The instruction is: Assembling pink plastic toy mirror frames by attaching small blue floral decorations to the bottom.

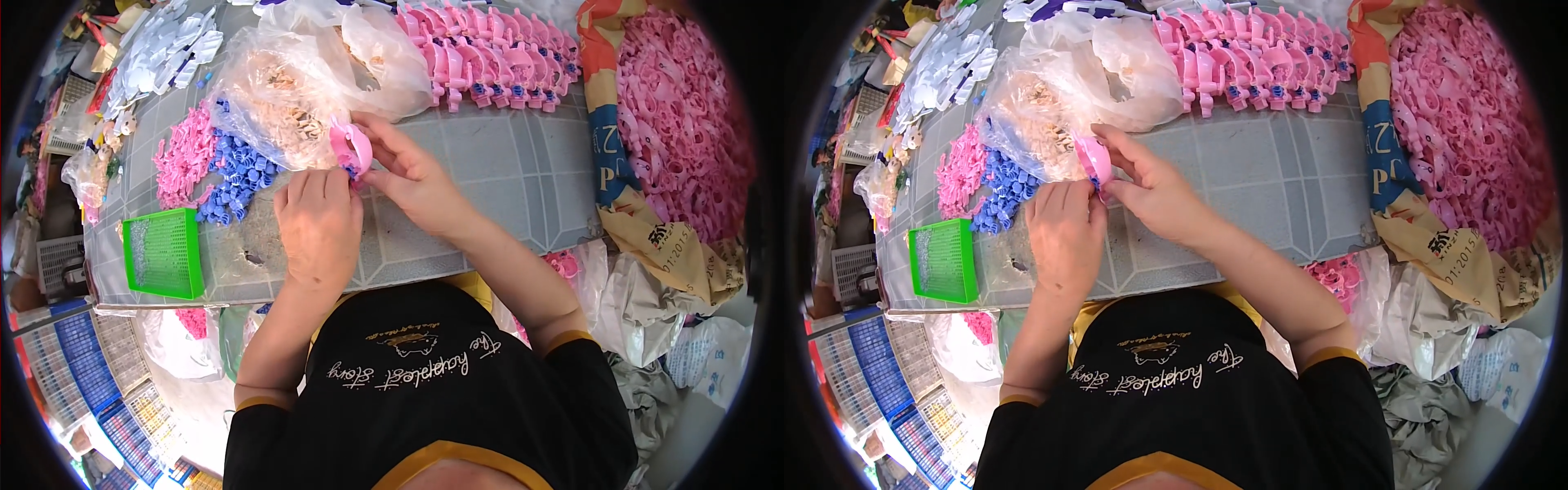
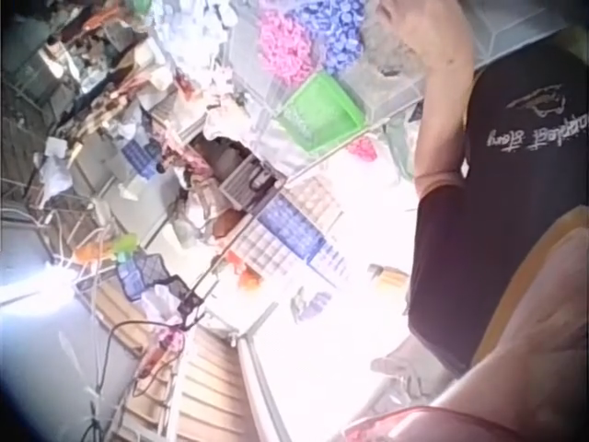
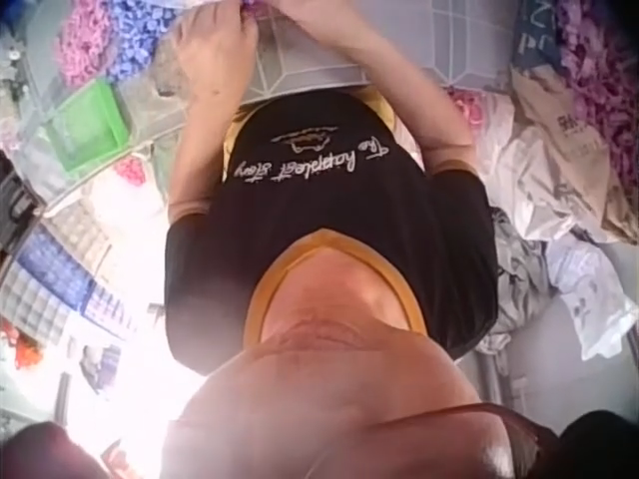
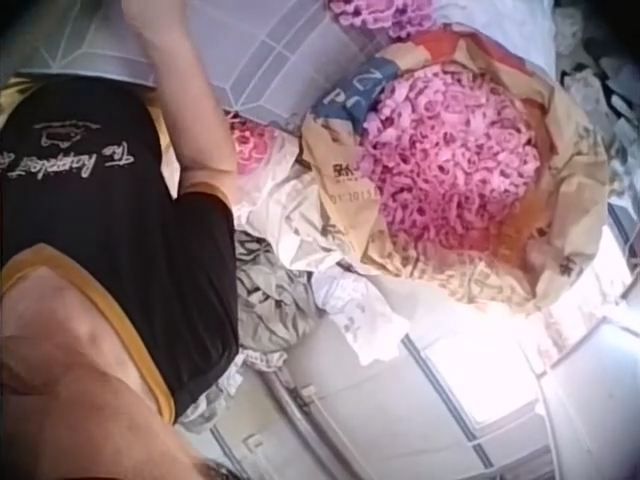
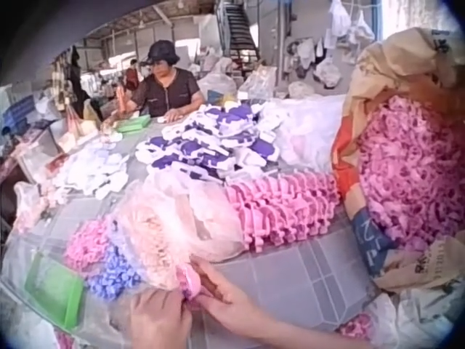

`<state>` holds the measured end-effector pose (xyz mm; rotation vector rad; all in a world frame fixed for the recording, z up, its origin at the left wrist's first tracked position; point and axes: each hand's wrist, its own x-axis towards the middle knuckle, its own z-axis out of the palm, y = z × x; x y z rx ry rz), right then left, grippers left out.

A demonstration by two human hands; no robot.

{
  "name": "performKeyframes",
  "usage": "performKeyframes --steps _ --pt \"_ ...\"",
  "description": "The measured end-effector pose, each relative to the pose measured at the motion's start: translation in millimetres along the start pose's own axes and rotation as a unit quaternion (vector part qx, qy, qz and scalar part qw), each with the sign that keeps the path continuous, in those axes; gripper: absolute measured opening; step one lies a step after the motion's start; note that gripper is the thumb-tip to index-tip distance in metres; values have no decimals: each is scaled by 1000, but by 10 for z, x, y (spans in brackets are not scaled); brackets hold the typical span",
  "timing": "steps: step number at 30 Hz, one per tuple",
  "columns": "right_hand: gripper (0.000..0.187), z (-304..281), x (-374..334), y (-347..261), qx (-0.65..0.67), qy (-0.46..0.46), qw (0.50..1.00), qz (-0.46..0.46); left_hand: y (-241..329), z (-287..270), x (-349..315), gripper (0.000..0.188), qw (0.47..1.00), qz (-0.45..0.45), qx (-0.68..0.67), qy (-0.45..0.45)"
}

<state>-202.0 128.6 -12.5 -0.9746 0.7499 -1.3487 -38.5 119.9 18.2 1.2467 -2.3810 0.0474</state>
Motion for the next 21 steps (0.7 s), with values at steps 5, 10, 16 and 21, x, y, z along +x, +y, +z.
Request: performKeyframes --steps 5,10,16,21 --pt "68 -22 27 -33 -20 1 1000 9 3 25 -6 24 998 17 -57 12" --pt "64 -120 76 -121 82 29 995 53 -146 -45 45 22 978 -44 -201 35" --pt "55 -225 125 -185 230 54 969 68 -638 72 398 16 988 -62 -101 102" --pt "53 -246 144 -175 250 34 965 71 -853 392 591 13 998 -56 15 18"
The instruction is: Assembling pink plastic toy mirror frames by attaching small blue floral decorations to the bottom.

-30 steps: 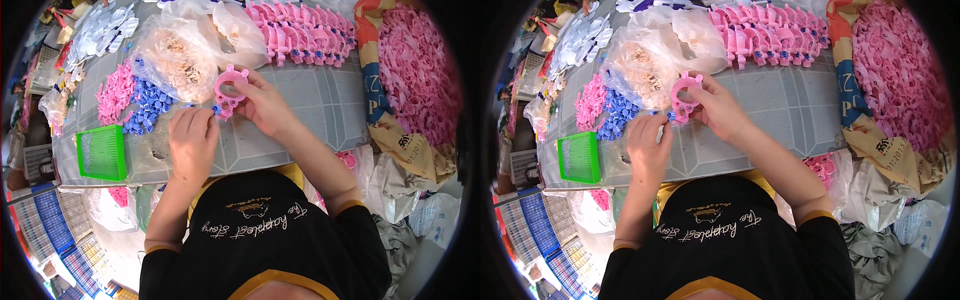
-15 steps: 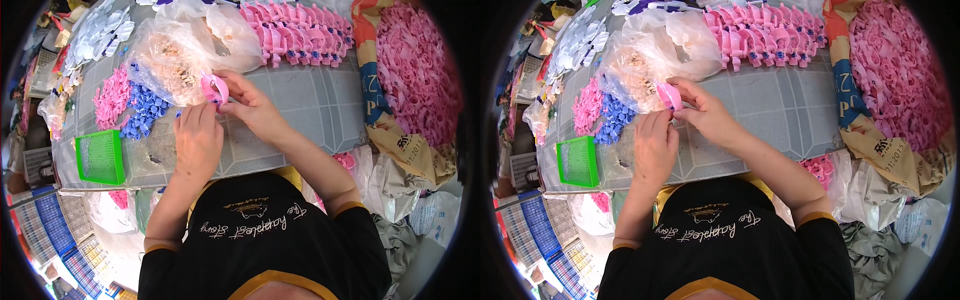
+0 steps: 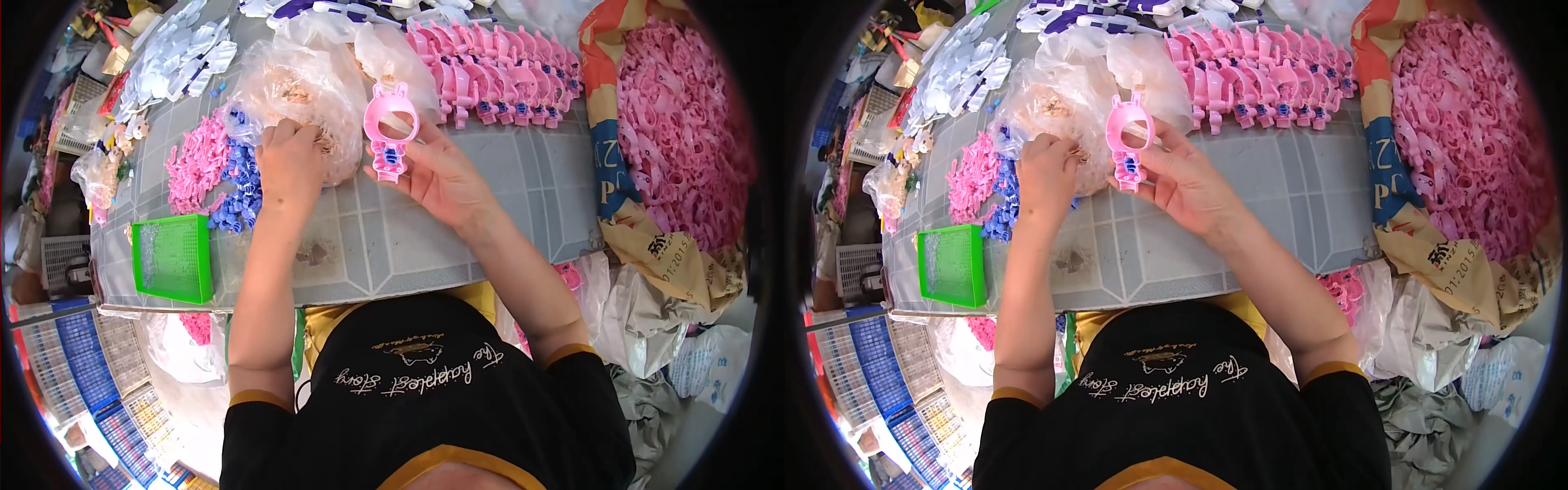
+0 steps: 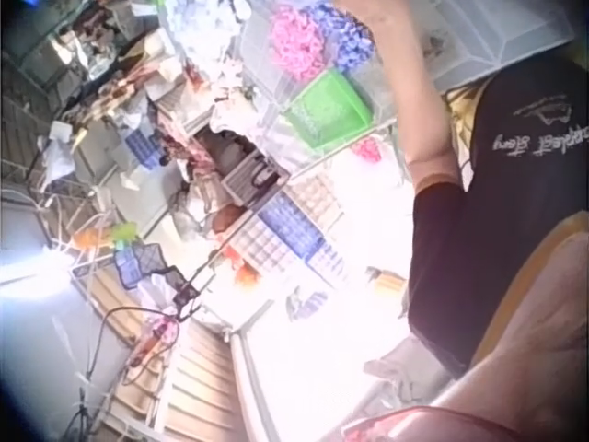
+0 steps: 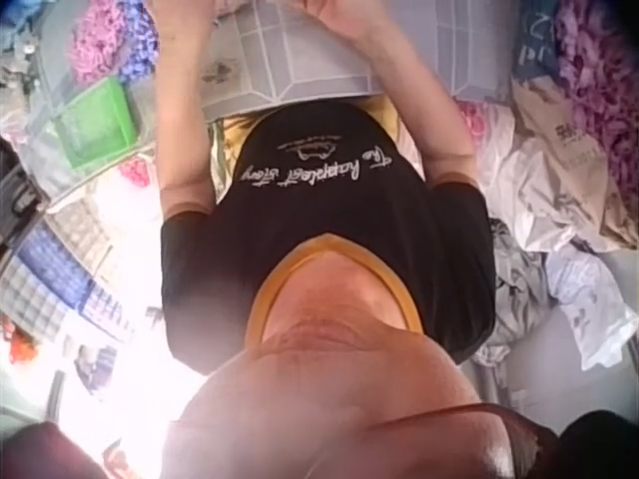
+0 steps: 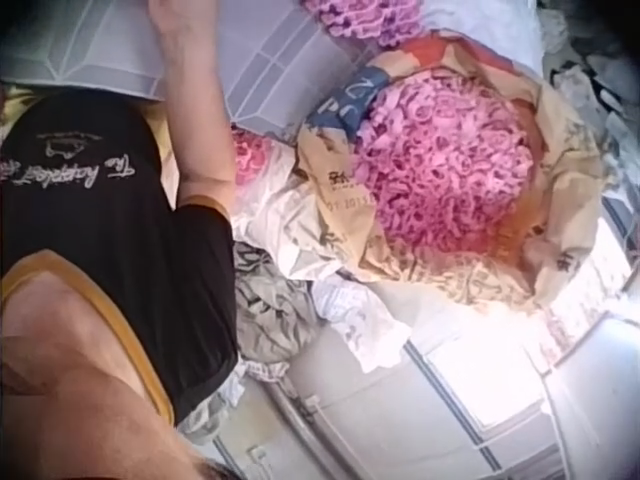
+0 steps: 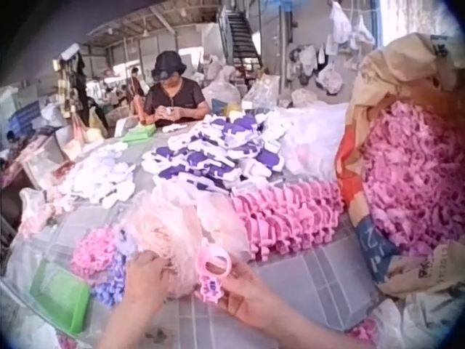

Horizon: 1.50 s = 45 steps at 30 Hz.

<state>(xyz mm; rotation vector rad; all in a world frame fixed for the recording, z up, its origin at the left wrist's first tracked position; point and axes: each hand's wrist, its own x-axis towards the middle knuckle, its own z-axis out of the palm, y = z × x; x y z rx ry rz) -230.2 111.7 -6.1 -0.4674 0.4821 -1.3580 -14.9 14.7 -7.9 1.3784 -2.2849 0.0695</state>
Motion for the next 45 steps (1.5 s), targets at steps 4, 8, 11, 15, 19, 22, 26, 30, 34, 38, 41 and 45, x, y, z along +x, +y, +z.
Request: performKeyframes --steps 4,8,11,15,19,22,26,30,34,38,41,45 --pt "50 -49 14 10 44 -3 999 7 -12 82 66 13 999 7 34 -9" --pt "48 -82 18 17 54 20 998 3 -53 -14 101 14 998 -2 -56 -22" --pt "49 -68 35 19 47 3 999 -6 115 -256 55 16 981 -48 -186 -17" --pt "52 -77 28 6 60 6 998 2 462 -562 -100 17 946 -56 -320 17" --pt "55 -99 14 14 44 -18 999 17 637 -576 -156 20 920 -17 -388 53" --pt "56 -65 -2 2 20 -34 999 21 606 -514 -108 22 957 89 -257 105" --pt "58 -15 -21 -20 -33 -54 998 12 612 -513 -99 23 957 104 -255 94" --pt "58 -9 -31 -11 -48 -42 998 24 618 -522 -120 27 952 70 -291 59" --pt "55 -12 -28 -24 -13 -32 999 21 648 -618 -121 30 945 29 -323 30" --pt "54 -21 -28 -19 1 -33 999 29 619 -603 -128 27 940 37 -340 8" --pt "54 -16 -31 -23 -1 -33 999 27 606 -568 -141 25 937 27 -349 6" --pt "51 -12 -29 -19 -30 -26 999 23 577 -511 -151 23 940 55 -335 14"
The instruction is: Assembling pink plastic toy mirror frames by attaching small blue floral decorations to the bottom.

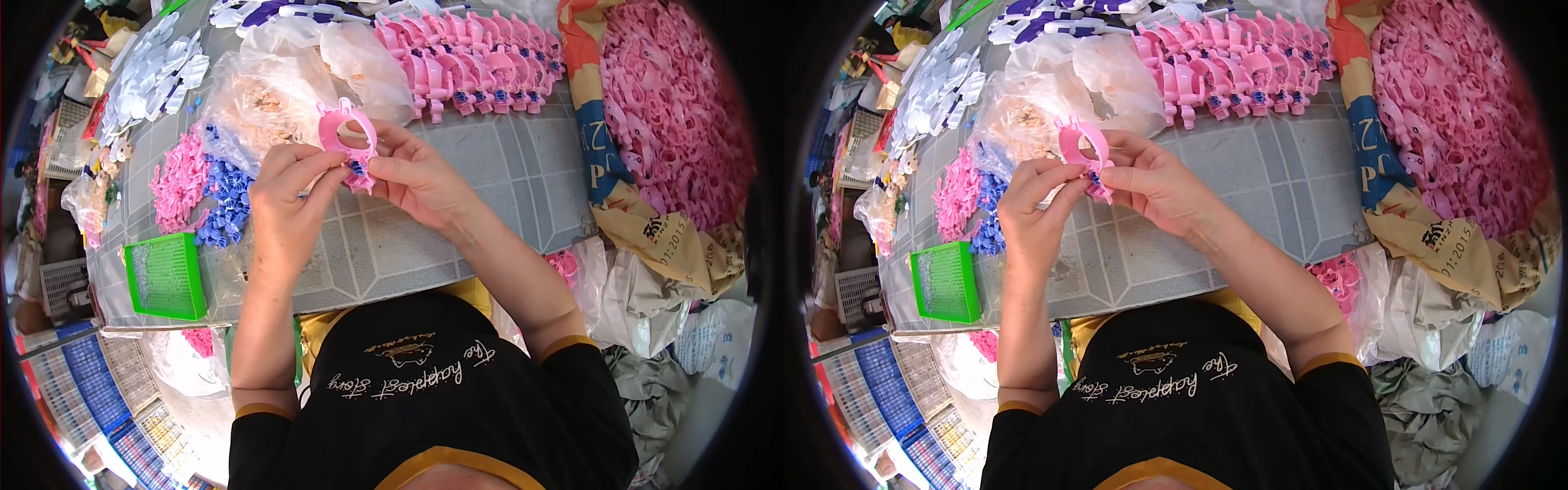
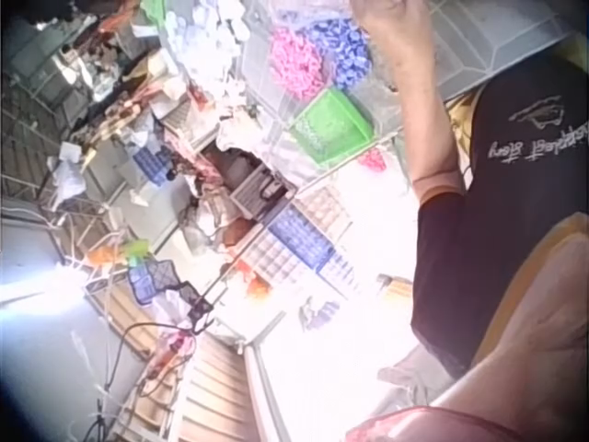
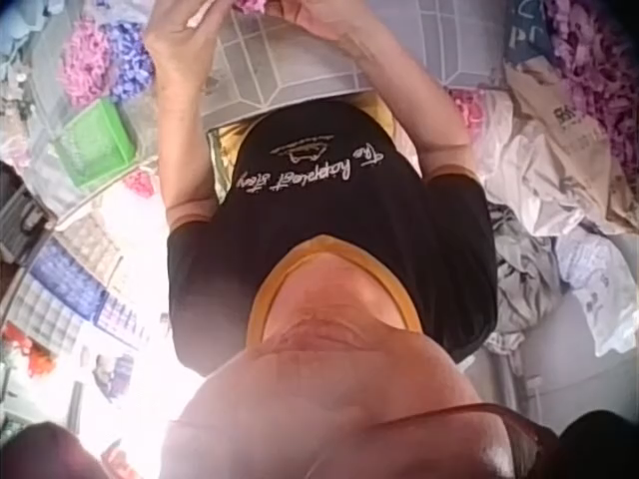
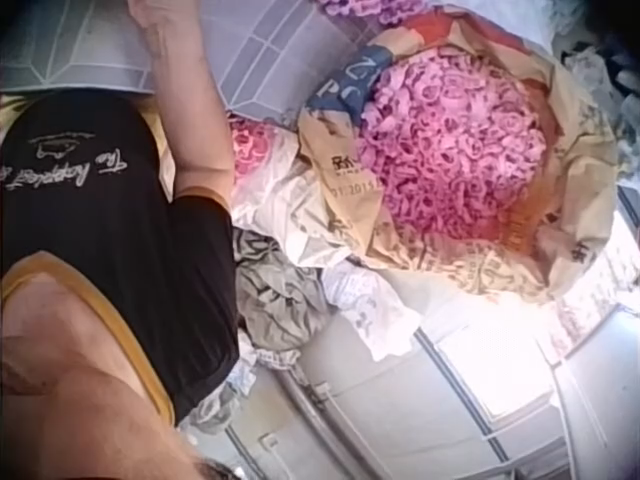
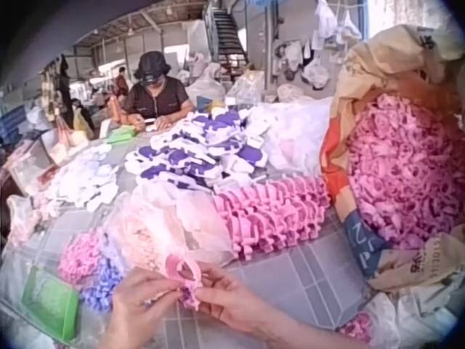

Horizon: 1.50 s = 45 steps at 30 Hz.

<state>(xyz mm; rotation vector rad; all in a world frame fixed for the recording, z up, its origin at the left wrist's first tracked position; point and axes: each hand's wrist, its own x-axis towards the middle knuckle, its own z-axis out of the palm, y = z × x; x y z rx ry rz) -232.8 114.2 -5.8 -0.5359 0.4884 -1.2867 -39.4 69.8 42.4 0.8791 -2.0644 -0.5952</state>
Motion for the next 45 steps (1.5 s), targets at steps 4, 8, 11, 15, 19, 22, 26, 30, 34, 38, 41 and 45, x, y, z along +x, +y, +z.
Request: performKeyframes --steps 4,8,11,15,19,22,26,30,34,38,41,45 --pt "47 -1 -1 -20 4 8 1000 5 72 6 10 22 999 -44 -24 1" --pt "45 25 -12 -27 12 19 1000 16 59 0 12 21 999 -43 -25 -2" --pt "42 21 3 8 -27 19 999 -6 39 18 8 19 1000 -21 -16 5" --pt "40 15 -3 8 -23 21 999 -22 99 29 48 17 996 48 69 4" --pt "36 -18 -1 -11 -24 35 998 -52 141 45 122 17 993 80 89 -15" --pt "34 -18 44 -125 20 74 989 -123 177 135 298 15 997 -46 -36 51" --pt "36 -121 44 -259 62 106 970 -209 -267 313 627 13 992 65 76 77" --pt "35 -201 50 -297 119 123 965 -198 -688 556 848 14 955 79 275 -79" --pt "34 -259 60 -293 122 110 966 -201 -686 664 963 19 925 13 331 -186" --pt "36 -246 54 -300 124 113 965 -201 -636 597 1018 20 913 -1 337 -229" --pt "38 -202 69 -311 118 112 967 -194 -689 490 973 20 944 11 267 -195" --pt "38 -157 52 -316 89 125 973 -170 -498 283 846 17 986 -34 120 -114"
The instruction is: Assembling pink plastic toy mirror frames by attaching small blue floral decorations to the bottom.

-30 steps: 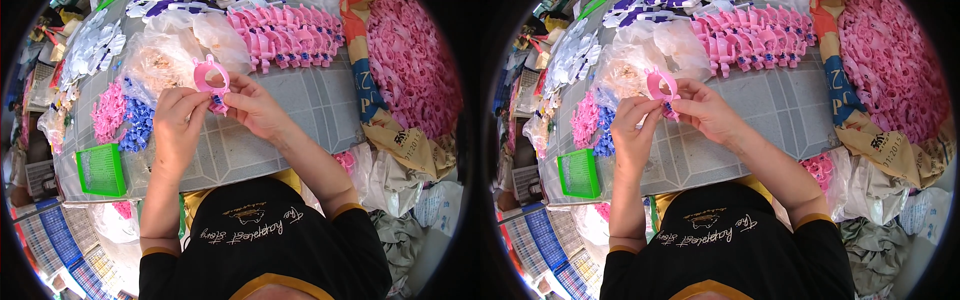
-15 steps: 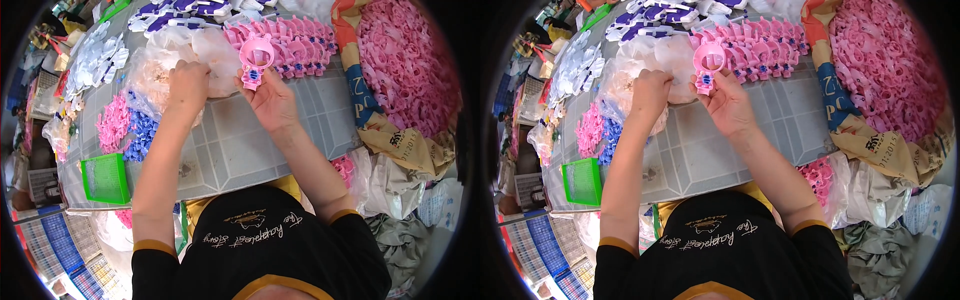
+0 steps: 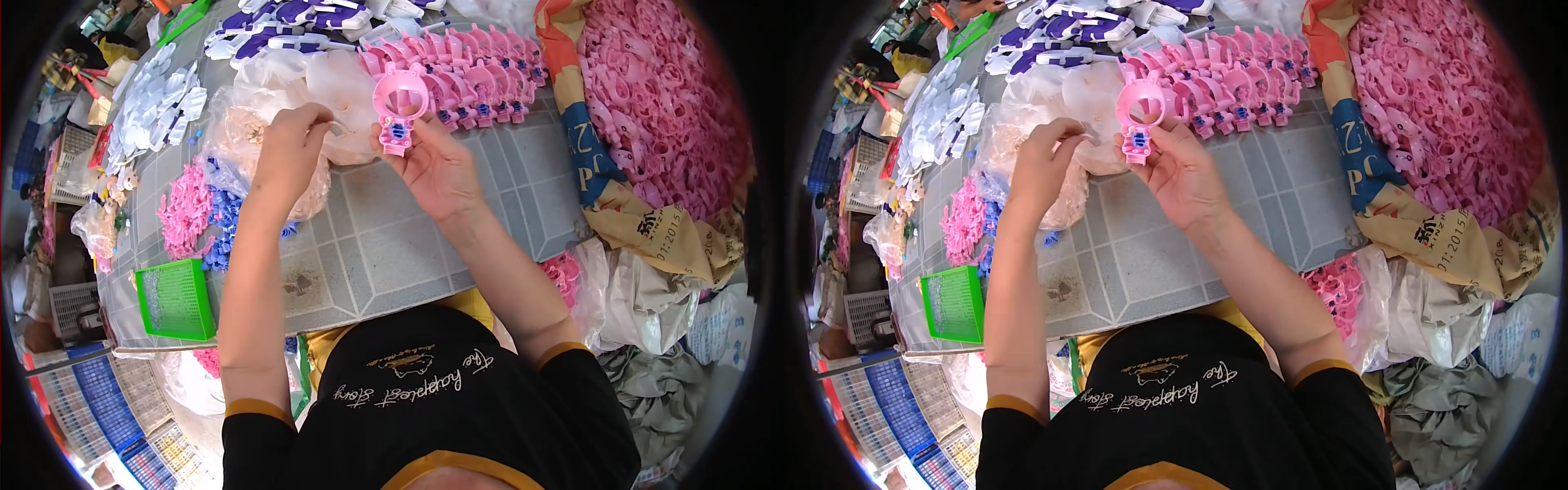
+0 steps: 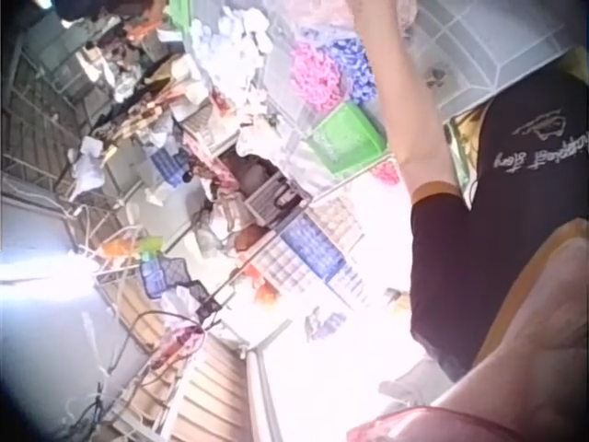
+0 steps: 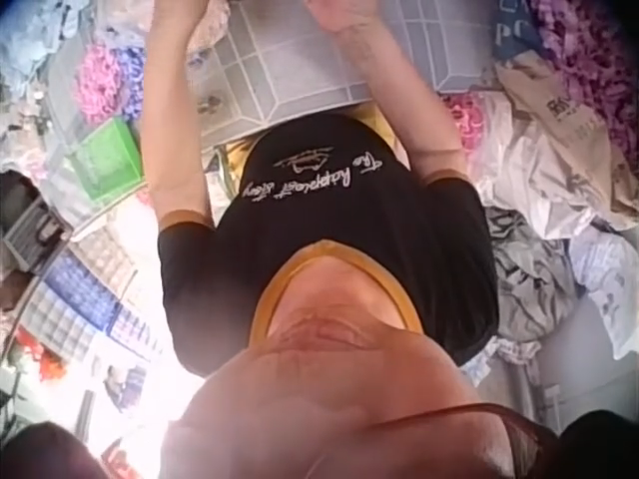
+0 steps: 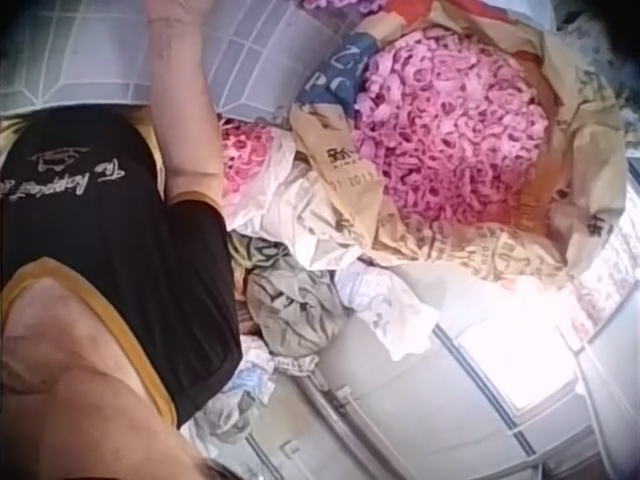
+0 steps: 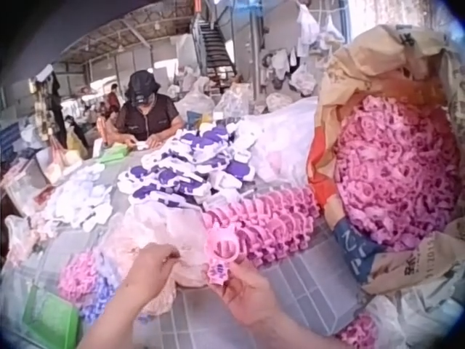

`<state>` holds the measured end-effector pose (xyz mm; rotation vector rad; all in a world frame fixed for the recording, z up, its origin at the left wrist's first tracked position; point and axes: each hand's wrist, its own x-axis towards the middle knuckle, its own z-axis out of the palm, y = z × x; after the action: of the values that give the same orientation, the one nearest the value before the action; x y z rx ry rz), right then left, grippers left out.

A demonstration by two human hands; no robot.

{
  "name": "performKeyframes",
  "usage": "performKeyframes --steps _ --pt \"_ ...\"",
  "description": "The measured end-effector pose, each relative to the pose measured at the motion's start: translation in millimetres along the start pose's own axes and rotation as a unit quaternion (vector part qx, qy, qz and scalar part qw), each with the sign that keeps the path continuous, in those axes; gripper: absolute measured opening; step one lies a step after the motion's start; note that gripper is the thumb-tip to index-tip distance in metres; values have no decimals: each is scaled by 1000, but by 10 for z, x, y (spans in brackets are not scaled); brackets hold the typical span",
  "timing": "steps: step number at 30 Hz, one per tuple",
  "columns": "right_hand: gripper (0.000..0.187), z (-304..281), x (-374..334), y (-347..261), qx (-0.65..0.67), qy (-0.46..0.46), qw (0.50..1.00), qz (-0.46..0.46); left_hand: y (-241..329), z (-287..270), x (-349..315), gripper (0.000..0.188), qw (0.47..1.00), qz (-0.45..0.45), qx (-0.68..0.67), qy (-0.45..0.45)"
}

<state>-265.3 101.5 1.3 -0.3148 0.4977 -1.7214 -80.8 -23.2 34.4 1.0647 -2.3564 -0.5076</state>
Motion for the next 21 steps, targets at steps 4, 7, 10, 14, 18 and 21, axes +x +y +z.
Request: performKeyframes --steps 4,7,10,14,18,21 --pt "35 41 -31 70 -30 -9 999 39 282 -246 -271 14 983 -31 -164 71" --pt "33 77 -74 126 -1 -64 989 132 375 -332 -500 15 973 -3 -214 86" --pt "34 74 -118 189 9 -77 978 195 505 -391 -559 17 978 106 -148 99" --pt "35 146 -154 190 -19 -79 968 238 484 -377 -589 17 978 146 -126 84" --pt "37 170 -172 167 -43 -91 963 248 505 -343 -601 21 978 173 -91 72" --pt "38 132 -171 182 -55 -104 963 242 501 -347 -590 22 977 191 -79 54"
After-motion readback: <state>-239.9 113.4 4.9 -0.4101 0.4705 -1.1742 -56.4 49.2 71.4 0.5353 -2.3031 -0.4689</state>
